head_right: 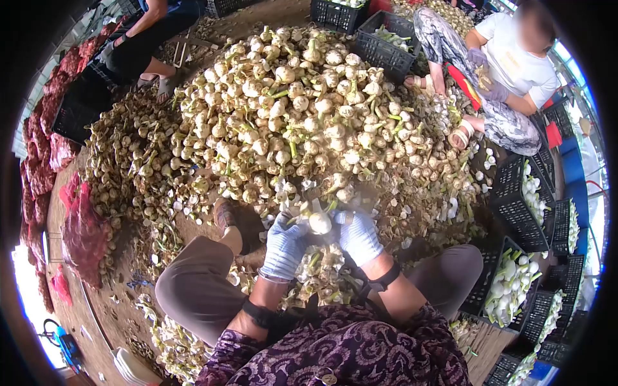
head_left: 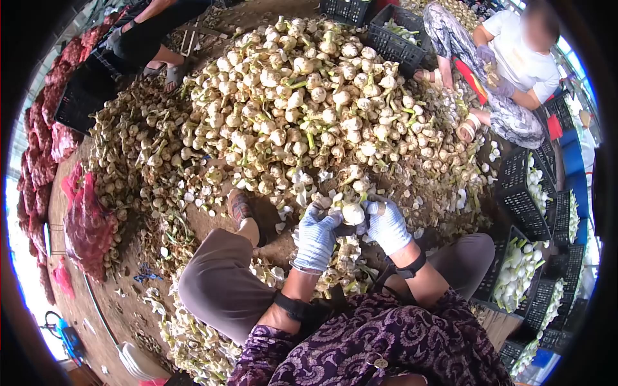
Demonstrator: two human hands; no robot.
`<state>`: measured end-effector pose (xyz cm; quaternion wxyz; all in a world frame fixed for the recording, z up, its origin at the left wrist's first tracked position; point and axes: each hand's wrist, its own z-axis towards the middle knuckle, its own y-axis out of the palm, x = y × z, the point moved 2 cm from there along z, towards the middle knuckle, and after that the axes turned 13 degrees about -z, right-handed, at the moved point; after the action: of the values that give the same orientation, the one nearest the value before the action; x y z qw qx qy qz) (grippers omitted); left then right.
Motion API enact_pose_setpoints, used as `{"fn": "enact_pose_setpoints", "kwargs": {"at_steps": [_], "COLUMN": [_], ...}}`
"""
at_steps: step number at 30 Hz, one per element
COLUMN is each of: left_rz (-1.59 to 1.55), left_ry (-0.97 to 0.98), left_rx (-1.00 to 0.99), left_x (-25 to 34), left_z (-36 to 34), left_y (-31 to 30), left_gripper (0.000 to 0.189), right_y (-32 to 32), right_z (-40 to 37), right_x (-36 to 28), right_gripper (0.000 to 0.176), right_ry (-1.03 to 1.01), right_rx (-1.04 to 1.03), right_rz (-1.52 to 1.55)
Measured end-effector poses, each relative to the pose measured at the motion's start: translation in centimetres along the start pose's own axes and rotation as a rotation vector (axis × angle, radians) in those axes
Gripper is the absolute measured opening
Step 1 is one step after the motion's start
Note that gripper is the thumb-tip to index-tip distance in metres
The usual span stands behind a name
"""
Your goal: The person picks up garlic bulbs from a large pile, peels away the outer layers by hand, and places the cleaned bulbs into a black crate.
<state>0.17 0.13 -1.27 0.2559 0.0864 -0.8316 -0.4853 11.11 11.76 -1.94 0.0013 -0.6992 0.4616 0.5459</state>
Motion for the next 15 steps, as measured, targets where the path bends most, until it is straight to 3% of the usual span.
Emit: {"fn": "enact_pose_setpoints", "kwargs": {"at_steps": [1,3,4,5,7,8,10,11,13,15], "left_rz": [0.006,0.009,0.006,0.004,0.018,0.004,-0.082,-0.143,0.118,0.917], "left_ry": [0.038,0.079,0.119,0.158,0.167,0.184,0.214,0.230,0.168,0.119], "left_rx": [0.031,0.064,0.042,0.021,0.024,-0.011,-0.094,-0.186,-0.230,-0.135], "left_x": [0.1,0.3,0.6,0.9,1.5,2.1,3.5,4.1,5.0,4.5], "left_z": [0.2,0.4,0.3,0.2,-0.3,-0.5,-0.9,-1.1,-1.6,-1.0], "left_y": [-0.1,-0.2,0.1,0.4,1.2,1.7,2.8,2.8,3.6,1.4], "left_gripper": [0.023,0.026,0.026,0.027,0.024,0.023,0.021,0.022,0.026,0.020], "right_y": [-0.1,-0.2,6.7,6.1,3.6,3.1,1.9,0.1,-3.1,-4.4], "right_z": [0.1,0.3,-1.8,-1.4,-0.2,0.1,0.9,1.4,2.0,1.7], "right_x": [0.3,0.2,-5.6,-4.8,-1.8,-1.4,-0.9,0.0,0.7,0.9], "right_gripper": [0.017,0.020,0.022,0.022,0.025,0.025,0.012,0.012,0.015,0.018], "right_ry": [0.004,-0.156,0.010,0.010,0.102,0.104,0.112,0.112,0.029,0.021], "right_rx": [0.000,0.146,0.044,0.043,0.274,0.276,0.311,0.316,0.279,0.280], "right_rz": [-0.004,-0.996,-1.594,-1.595,-0.389,-0.390,0.231,0.232,0.090,0.110]}}
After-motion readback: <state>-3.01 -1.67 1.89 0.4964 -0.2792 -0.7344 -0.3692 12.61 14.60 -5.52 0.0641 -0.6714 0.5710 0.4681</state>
